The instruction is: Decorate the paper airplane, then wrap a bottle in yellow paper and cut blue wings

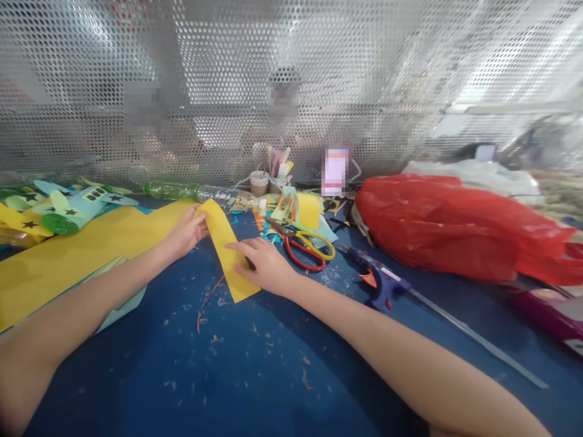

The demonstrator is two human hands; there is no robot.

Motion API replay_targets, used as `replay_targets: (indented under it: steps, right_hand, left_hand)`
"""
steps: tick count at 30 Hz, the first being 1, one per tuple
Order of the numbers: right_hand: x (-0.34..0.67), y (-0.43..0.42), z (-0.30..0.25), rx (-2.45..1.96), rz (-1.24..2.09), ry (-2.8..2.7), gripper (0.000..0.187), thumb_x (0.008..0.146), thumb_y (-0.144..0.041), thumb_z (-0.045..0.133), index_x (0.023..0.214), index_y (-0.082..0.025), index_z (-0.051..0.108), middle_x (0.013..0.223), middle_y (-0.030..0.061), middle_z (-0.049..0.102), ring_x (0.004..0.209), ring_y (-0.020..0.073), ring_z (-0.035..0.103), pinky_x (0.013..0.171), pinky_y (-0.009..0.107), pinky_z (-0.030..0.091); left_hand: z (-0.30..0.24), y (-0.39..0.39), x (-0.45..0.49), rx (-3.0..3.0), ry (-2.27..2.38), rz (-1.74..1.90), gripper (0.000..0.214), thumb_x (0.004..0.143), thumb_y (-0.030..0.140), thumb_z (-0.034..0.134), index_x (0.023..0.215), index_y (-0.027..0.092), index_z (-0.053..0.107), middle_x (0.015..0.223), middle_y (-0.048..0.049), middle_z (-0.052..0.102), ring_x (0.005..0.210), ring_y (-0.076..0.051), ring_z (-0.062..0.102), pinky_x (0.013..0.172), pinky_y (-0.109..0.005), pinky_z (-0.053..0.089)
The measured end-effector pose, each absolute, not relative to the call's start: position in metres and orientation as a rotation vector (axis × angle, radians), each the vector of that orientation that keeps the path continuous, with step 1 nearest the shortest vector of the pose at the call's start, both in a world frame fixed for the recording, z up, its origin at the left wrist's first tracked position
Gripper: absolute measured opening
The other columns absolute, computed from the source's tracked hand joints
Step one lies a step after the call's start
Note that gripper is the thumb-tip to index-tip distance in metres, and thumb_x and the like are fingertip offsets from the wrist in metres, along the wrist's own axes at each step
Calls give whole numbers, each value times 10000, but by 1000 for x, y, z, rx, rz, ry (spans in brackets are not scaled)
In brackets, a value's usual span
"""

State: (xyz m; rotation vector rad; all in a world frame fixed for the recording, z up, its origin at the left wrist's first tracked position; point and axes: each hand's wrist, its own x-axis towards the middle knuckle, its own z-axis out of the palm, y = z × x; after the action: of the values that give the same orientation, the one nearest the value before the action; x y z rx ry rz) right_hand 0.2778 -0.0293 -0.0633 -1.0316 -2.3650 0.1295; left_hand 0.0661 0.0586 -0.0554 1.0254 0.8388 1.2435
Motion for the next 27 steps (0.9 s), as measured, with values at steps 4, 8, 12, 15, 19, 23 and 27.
replay_targets:
  steps: [4, 8, 12, 15, 19, 23, 27]
  right_hand:
    - [280, -23, -59, -978, 183, -2304, 287, 888, -141, 467, 1107, -209, 640, 1081, 93, 665, 1023, 214, 623, 918, 402, 512]
    - [297, -8, -48, -1181, 113, -2135, 353, 875, -113, 396, 1110, -183, 649, 1104, 119, 634, 1042, 232, 629, 932, 411, 513]
    - [332, 16, -38, -1490, -72, -1957, 441, 861, -121, 356, 1229, -157, 597, 1200, 145, 578, 1110, 260, 597, 988, 422, 471]
    - [355, 30, -36, -1794, -164, -1870, 473, 864, -149, 347, 1288, -79, 544, 1225, 188, 554, 1134, 276, 573, 1013, 387, 437]
    - [366, 34, -41, -1875, -156, -1859, 492, 864, -216, 390, 1279, 12, 528, 1148, 253, 571, 1183, 349, 516, 1021, 447, 404]
    - [359, 25, -43, -1896, -278, -1881, 492, 881, -328, 450, 1256, -32, 569, 1287, 282, 481, 1274, 414, 414, 1018, 526, 374]
    - [348, 18, -43, -1800, -419, -1895, 426, 890, -363, 469, 1214, -119, 598, 1396, 242, 397, 1280, 410, 401, 988, 566, 379]
  left_hand:
    - [-56, 58, 65, 1057, 827, 1258, 193, 842, 219, 590, 958, 237, 437, 863, 22, 673, 668, -100, 657, 672, -238, 526]
    - [-48, 58, 64, 1169, 846, 1261, 198, 851, 227, 576, 1026, 208, 485, 874, -32, 695, 749, -143, 688, 779, -301, 537]
    - [-35, 64, 55, 1586, 1019, 1248, 166, 834, 236, 584, 995, 201, 568, 911, -75, 691, 864, -201, 679, 861, -358, 501]
    - [-33, 70, 43, 1974, 1299, 1198, 144, 745, 244, 671, 873, 204, 619, 964, -101, 675, 1034, -288, 607, 971, -416, 420]
    - [-47, 76, 27, 2090, 1598, 1152, 257, 649, 272, 736, 834, 164, 596, 1006, -181, 636, 1223, -408, 455, 1032, -475, 330]
    - [-60, 78, 19, 1983, 1684, 1155, 275, 597, 315, 769, 653, 193, 528, 823, -157, 622, 1202, -440, 458, 979, -480, 364]
    - [-59, 79, 19, 1929, 1619, 1191, 359, 583, 262, 761, 494, 228, 414, 600, -87, 533, 1093, -434, 526, 936, -491, 373]
